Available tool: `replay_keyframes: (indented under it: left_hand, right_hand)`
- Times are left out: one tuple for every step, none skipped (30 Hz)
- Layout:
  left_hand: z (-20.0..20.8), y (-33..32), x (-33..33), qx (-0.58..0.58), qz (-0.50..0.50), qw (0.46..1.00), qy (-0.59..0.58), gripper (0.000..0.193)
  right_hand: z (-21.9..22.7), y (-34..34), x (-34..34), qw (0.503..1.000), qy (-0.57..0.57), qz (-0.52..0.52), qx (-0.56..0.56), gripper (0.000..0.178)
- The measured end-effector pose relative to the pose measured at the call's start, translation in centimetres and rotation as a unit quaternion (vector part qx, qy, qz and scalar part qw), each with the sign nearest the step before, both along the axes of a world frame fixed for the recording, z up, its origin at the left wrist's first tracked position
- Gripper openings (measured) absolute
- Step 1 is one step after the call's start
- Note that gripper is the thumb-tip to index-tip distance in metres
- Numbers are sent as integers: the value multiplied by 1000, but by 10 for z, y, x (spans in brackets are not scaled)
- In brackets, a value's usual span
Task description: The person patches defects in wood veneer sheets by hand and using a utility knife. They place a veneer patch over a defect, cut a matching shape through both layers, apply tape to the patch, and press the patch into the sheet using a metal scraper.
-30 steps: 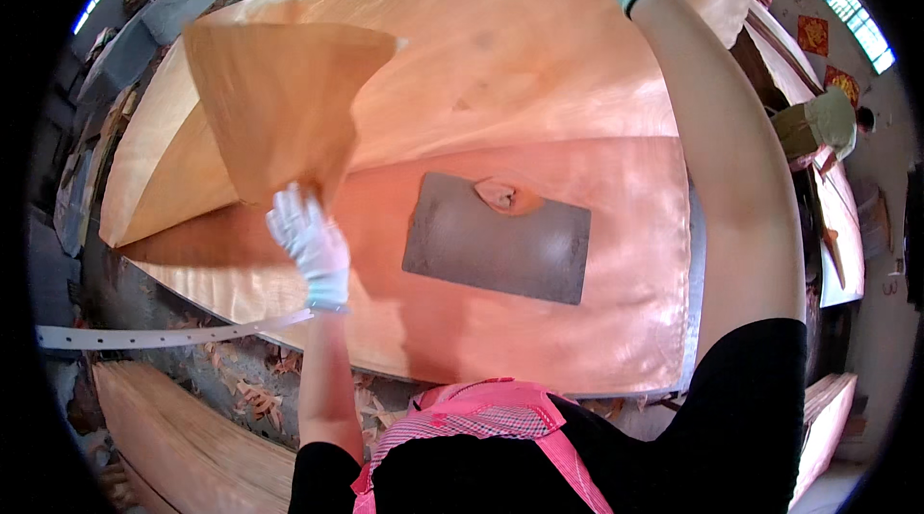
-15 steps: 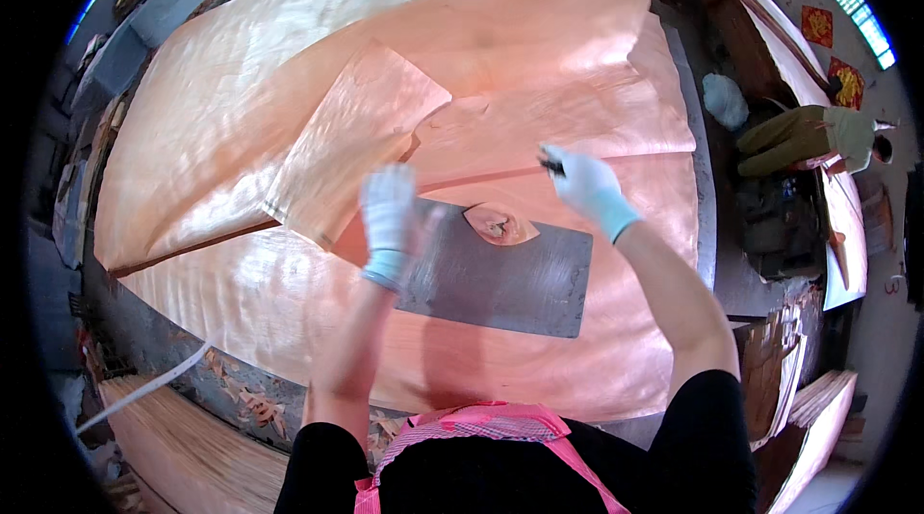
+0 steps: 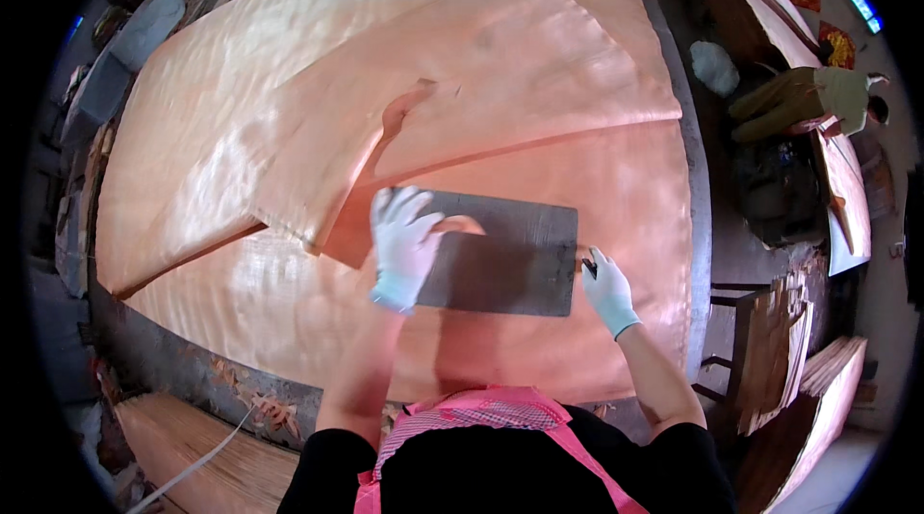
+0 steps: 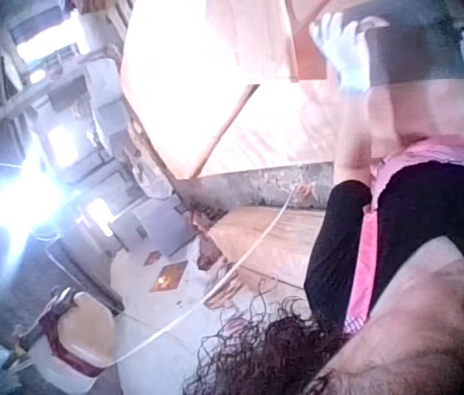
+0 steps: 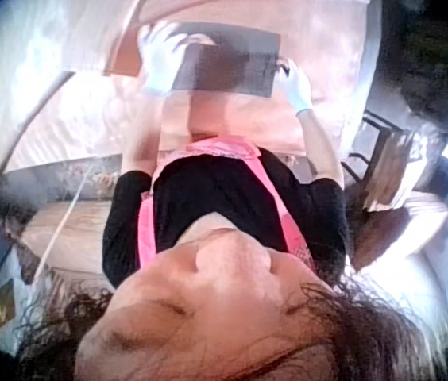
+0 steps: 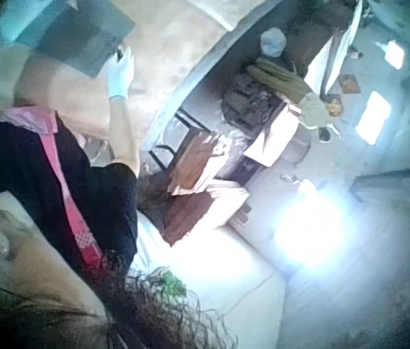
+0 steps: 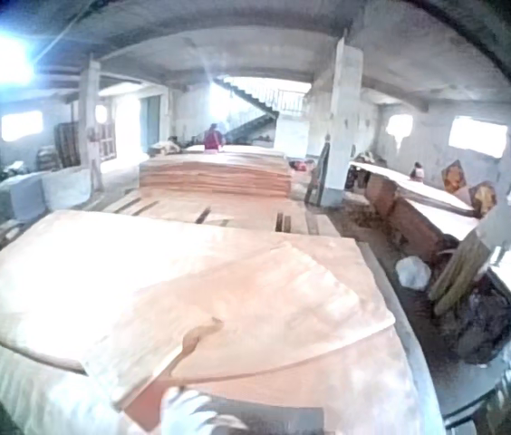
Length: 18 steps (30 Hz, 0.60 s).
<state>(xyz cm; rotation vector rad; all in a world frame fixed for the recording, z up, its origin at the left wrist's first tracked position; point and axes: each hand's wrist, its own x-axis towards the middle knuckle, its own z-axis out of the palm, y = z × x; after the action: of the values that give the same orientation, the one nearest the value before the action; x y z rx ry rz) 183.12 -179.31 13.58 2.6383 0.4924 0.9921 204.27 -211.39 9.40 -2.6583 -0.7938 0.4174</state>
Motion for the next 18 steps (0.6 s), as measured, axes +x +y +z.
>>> replay_keyframes:
  left_hand:
    - [13,-2,-30,5,32,999,6,23]
    - [24,-5,-65,9,65,998,13,22]
    - [33,-11,-101,-6,129,990,54,21]
    - [36,-17,-143,-22,192,977,94,20]
    - [17,-12,-202,9,237,966,105,21]
    - [-7,-7,-267,40,280,952,117,23]
    - [-17,-16,-326,22,312,940,138,25]
    - [-21,-31,-376,5,344,926,156,29]
    - [-19,-49,-413,-60,403,873,268,33]
    - [-18,-72,-445,-124,456,799,372,40]
    - [-27,-101,-472,-164,510,727,429,47]
    - [-26,-112,-486,-204,491,692,488,48]
    - [-26,-119,-498,-242,461,658,544,50]
    - [-17,-124,-497,-278,424,625,594,54]
    - [-14,-125,-490,-298,390,616,616,50]
    - [3,-116,-444,-309,357,651,595,47]
    - [18,-112,-402,-314,337,703,542,44]
    - [26,-112,-356,-314,312,764,469,43]
  right_hand:
    - [-1,-3,-8,1000,0,-12,-12,46]
    - [-2,-4,-18,999,-1,-24,-24,45]
    - [-2,-6,-26,999,-1,-31,-37,44]
    - [-1,-8,-29,999,29,-28,-21,45]
    - [0,-3,-30,998,62,-21,-3,45]
    - [-1,2,-31,995,97,-15,13,46]
    - [-1,5,-31,994,109,-22,24,45]
    - [-12,2,-31,987,92,-12,133,49]
    - [-26,0,-24,984,68,-26,161,50]
    - [-38,3,-20,980,46,-37,190,52]
    - [-25,8,-20,975,134,-86,158,52]
    - [11,19,-21,959,219,-131,122,53]
    - [32,25,-22,933,297,-182,86,53]
    - [33,27,-23,933,294,-162,127,54]
    - [36,25,-23,936,289,-158,120,52]
    - [48,28,-17,940,281,-157,116,51]
    - [46,27,-20,921,291,-173,192,46]
    - [43,26,-24,898,297,-189,266,41]
